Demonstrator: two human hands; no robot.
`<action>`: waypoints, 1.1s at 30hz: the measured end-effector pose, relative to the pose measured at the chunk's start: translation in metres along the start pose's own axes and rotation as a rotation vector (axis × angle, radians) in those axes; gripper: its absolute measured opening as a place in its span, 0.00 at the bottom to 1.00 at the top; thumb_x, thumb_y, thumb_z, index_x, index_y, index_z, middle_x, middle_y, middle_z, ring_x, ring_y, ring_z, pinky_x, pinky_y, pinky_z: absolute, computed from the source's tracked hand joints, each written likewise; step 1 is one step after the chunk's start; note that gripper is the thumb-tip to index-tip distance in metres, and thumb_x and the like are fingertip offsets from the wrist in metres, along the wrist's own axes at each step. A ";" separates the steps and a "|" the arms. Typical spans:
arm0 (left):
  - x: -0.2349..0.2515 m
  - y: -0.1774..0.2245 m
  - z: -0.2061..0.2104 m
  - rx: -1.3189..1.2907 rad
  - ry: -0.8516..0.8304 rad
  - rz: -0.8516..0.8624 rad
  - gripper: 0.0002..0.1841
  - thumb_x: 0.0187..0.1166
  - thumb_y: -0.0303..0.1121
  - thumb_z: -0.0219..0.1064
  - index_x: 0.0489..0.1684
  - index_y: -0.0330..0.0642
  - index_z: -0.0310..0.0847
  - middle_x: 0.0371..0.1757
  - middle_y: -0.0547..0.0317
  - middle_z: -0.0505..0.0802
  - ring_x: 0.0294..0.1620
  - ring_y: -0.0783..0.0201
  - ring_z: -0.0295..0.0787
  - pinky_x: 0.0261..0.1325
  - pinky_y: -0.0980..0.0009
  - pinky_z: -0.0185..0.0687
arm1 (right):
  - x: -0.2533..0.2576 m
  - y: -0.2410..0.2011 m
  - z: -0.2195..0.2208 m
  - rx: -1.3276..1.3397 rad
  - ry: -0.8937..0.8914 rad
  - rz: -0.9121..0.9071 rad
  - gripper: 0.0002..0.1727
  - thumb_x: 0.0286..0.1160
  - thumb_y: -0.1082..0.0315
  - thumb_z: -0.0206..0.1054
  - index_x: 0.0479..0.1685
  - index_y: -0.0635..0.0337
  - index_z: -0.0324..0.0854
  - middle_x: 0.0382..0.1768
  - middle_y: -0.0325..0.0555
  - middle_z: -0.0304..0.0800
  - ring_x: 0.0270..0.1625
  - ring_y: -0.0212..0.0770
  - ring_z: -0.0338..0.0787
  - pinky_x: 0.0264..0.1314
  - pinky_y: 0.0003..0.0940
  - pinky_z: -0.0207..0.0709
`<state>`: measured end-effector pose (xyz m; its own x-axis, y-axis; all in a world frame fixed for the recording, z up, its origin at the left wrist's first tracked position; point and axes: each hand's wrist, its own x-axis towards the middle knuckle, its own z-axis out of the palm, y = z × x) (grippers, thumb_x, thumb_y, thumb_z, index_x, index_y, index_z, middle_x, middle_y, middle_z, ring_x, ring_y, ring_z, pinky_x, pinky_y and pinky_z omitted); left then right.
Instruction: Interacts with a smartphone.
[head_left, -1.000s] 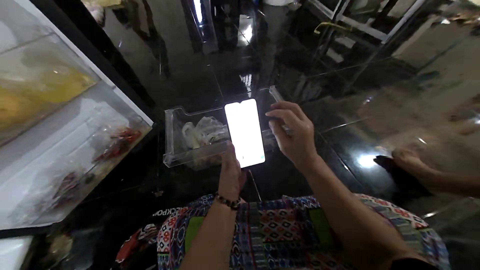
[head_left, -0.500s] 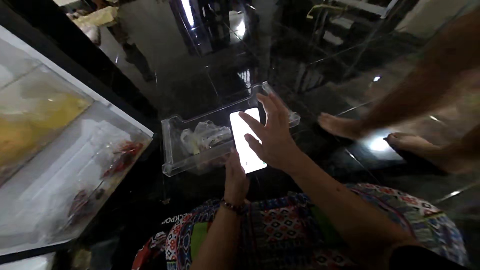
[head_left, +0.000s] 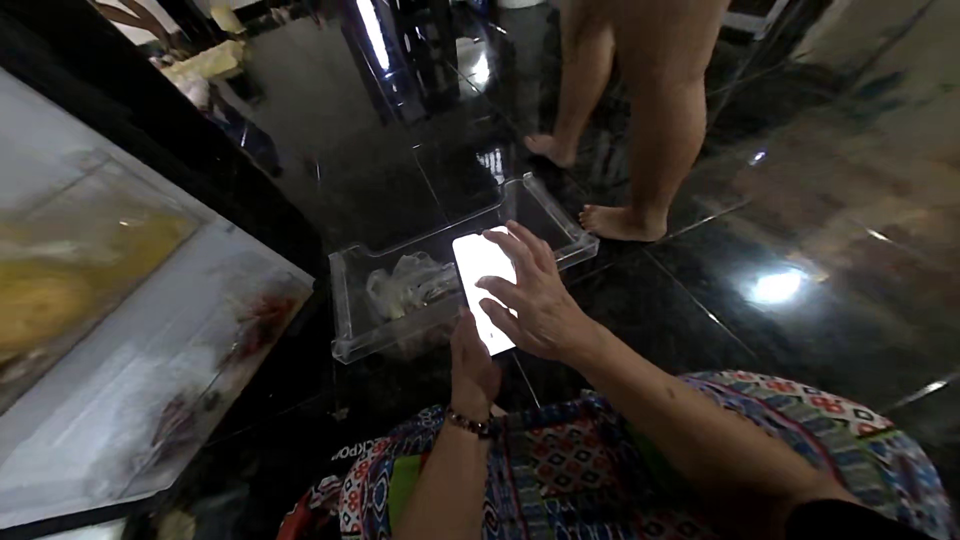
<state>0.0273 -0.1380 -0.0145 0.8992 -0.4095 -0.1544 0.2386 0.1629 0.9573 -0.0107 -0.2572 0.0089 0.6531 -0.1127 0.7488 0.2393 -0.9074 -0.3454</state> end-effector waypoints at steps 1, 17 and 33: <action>0.000 0.001 -0.001 0.000 -0.003 0.002 0.25 0.97 0.40 0.34 0.79 0.31 0.63 0.68 0.50 0.81 0.67 0.72 0.79 0.71 0.71 0.77 | 0.000 0.000 -0.001 0.045 0.010 0.010 0.18 0.84 0.56 0.58 0.41 0.55 0.92 0.79 0.61 0.75 0.88 0.67 0.63 0.84 0.67 0.58; -0.009 -0.004 -0.011 0.070 -0.046 0.111 0.30 0.96 0.42 0.35 0.88 0.29 0.50 0.85 0.44 0.68 0.82 0.71 0.67 0.82 0.72 0.64 | 0.005 0.011 -0.009 -0.044 0.125 0.178 0.19 0.76 0.65 0.65 0.63 0.59 0.87 0.75 0.68 0.77 0.83 0.70 0.69 0.81 0.62 0.67; -0.005 0.003 -0.003 -0.095 -0.007 -0.041 0.28 0.96 0.46 0.34 0.87 0.39 0.56 0.78 0.50 0.77 0.73 0.68 0.78 0.73 0.67 0.78 | 0.013 0.000 -0.029 0.469 -0.017 0.620 0.24 0.83 0.75 0.62 0.77 0.67 0.73 0.61 0.59 0.88 0.52 0.40 0.92 0.53 0.33 0.86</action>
<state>0.0242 -0.1329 -0.0118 0.8856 -0.4234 -0.1907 0.3088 0.2301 0.9229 -0.0231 -0.2698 0.0347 0.7773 -0.5337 0.3332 0.1035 -0.4138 -0.9044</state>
